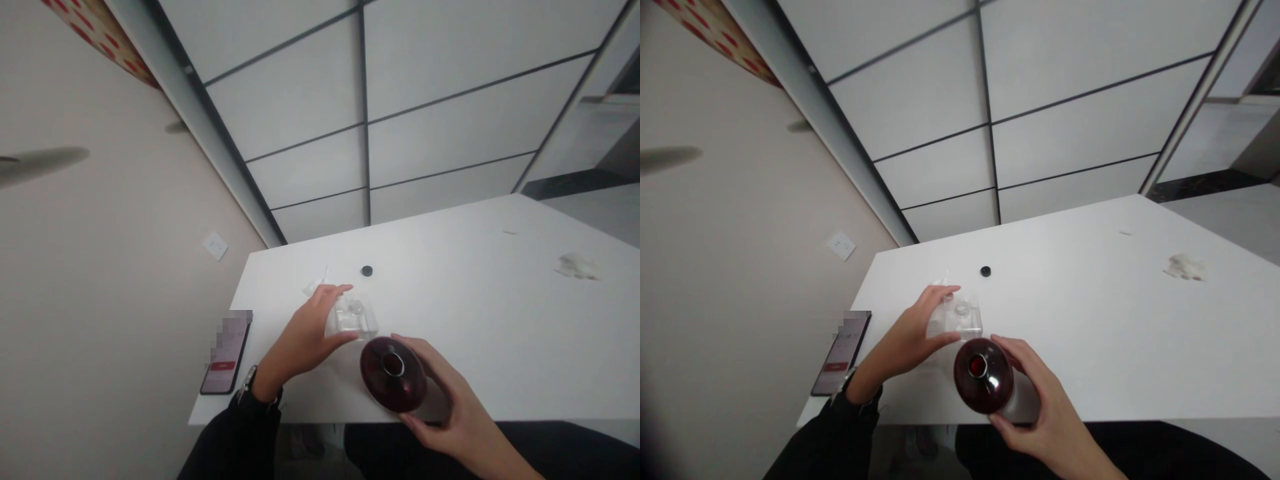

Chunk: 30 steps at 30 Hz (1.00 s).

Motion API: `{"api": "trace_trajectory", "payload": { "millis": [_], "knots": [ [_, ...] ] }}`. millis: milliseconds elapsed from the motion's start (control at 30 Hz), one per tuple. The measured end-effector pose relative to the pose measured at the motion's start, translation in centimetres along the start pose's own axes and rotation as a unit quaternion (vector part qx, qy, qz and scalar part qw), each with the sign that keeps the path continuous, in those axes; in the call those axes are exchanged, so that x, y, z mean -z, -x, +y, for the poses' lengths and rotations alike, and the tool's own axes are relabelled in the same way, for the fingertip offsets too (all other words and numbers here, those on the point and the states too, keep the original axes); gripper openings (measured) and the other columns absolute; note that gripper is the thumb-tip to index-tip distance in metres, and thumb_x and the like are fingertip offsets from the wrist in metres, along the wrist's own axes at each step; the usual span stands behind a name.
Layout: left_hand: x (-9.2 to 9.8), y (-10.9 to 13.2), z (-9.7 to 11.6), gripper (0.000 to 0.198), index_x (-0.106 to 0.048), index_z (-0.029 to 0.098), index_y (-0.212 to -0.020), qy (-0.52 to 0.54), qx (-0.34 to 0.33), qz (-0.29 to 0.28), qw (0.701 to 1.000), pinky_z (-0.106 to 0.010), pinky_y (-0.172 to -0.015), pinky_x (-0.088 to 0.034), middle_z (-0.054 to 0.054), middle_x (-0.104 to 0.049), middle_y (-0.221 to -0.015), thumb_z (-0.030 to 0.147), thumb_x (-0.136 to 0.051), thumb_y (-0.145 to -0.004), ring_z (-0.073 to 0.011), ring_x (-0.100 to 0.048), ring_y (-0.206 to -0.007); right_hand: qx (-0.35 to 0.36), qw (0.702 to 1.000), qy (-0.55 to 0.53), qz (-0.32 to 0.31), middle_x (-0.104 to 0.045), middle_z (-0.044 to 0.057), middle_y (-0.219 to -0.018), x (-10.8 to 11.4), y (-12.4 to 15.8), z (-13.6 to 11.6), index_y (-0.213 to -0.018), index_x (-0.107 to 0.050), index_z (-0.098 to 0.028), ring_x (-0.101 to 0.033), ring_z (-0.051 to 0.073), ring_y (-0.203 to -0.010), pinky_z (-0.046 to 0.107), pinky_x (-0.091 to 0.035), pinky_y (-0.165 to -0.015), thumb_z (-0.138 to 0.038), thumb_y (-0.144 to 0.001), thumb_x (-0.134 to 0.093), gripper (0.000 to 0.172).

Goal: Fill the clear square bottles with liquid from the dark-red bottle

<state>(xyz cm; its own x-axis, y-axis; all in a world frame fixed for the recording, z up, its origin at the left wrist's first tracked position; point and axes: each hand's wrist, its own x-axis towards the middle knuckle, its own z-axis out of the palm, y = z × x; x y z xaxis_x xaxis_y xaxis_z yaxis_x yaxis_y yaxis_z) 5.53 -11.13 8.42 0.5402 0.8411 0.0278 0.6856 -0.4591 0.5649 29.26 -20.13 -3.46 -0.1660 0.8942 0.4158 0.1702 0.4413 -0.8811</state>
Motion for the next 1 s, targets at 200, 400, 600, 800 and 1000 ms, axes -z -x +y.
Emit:
{"api": "trace_trajectory", "payload": {
  "millis": [200,400,600,800,1000],
  "knots": [
    [-0.6,1.0,-0.5,0.076,-0.05,0.026,-0.15,-0.111,0.002,-0.028,0.993,-0.067,-0.13,-0.025,-0.012,-0.064,-0.149,0.04,-0.088,-0.085,-0.0334,-0.058,-0.141,0.024,0.999,0.025,-0.018,-0.066,0.011,-0.139,0.4,-0.7,-0.7,-0.147,-0.053,-0.035,-0.068,0.034,-0.124,0.048,-0.06,-0.104,-0.034,-0.085,-0.076,0.066],
    [-1.1,2.8,-0.5,0.094,-0.048,0.025,-0.153,-0.13,0.013,0.0,0.991,-0.07,-0.127,-0.03,-0.016,-0.059,-0.156,0.061,-0.09,-0.076,-0.0386,-0.051,-0.149,0.015,1.0,0.013,-0.017,-0.065,0.013,-0.14,0.5,-0.7,-0.8,-0.147,-0.055,-0.031,-0.066,0.036,-0.128,0.051,-0.059,-0.107,-0.033,-0.084,-0.076,0.066],
    [-3.0,2.7,-1.8,0.078,-0.058,0.023,-0.145,-0.147,0.012,0.061,0.987,-0.057,-0.113,-0.052,-0.016,-0.069,-0.144,0.052,-0.091,-0.08,-0.0368,-0.066,-0.133,0.015,0.999,-0.016,-0.03,-0.062,0.012,-0.143,0.5,-0.7,-0.8,-0.148,-0.052,-0.032,-0.064,0.032,-0.131,0.049,-0.057,-0.11,-0.032,-0.087,-0.074,0.065],
    [-3.2,0.3,-2.1,0.068,-0.061,0.023,-0.142,-0.158,0.022,0.076,0.984,-0.052,-0.111,-0.052,-0.014,-0.069,-0.143,0.049,-0.086,-0.085,-0.0342,-0.066,-0.132,-0.006,0.999,-0.04,-0.034,-0.061,0.014,-0.144,0.4,-0.8,-1.1,-0.146,-0.054,-0.03,-0.062,0.034,-0.135,0.052,-0.054,-0.113,-0.034,-0.087,-0.075,0.063],
    [-2.3,-1.4,-1.5,0.067,-0.061,0.02,-0.142,-0.176,0.006,0.077,0.981,-0.052,-0.117,-0.045,-0.014,-0.069,-0.142,0.045,-0.087,-0.085,-0.0349,-0.063,-0.132,-0.043,0.995,-0.079,-0.035,-0.057,0.018,-0.15,0.0,-0.5,-0.5,-0.148,-0.052,-0.026,-0.058,0.036,-0.14,0.057,-0.047,-0.118,-0.053,-0.087,-0.078,0.071]
  ]
}}
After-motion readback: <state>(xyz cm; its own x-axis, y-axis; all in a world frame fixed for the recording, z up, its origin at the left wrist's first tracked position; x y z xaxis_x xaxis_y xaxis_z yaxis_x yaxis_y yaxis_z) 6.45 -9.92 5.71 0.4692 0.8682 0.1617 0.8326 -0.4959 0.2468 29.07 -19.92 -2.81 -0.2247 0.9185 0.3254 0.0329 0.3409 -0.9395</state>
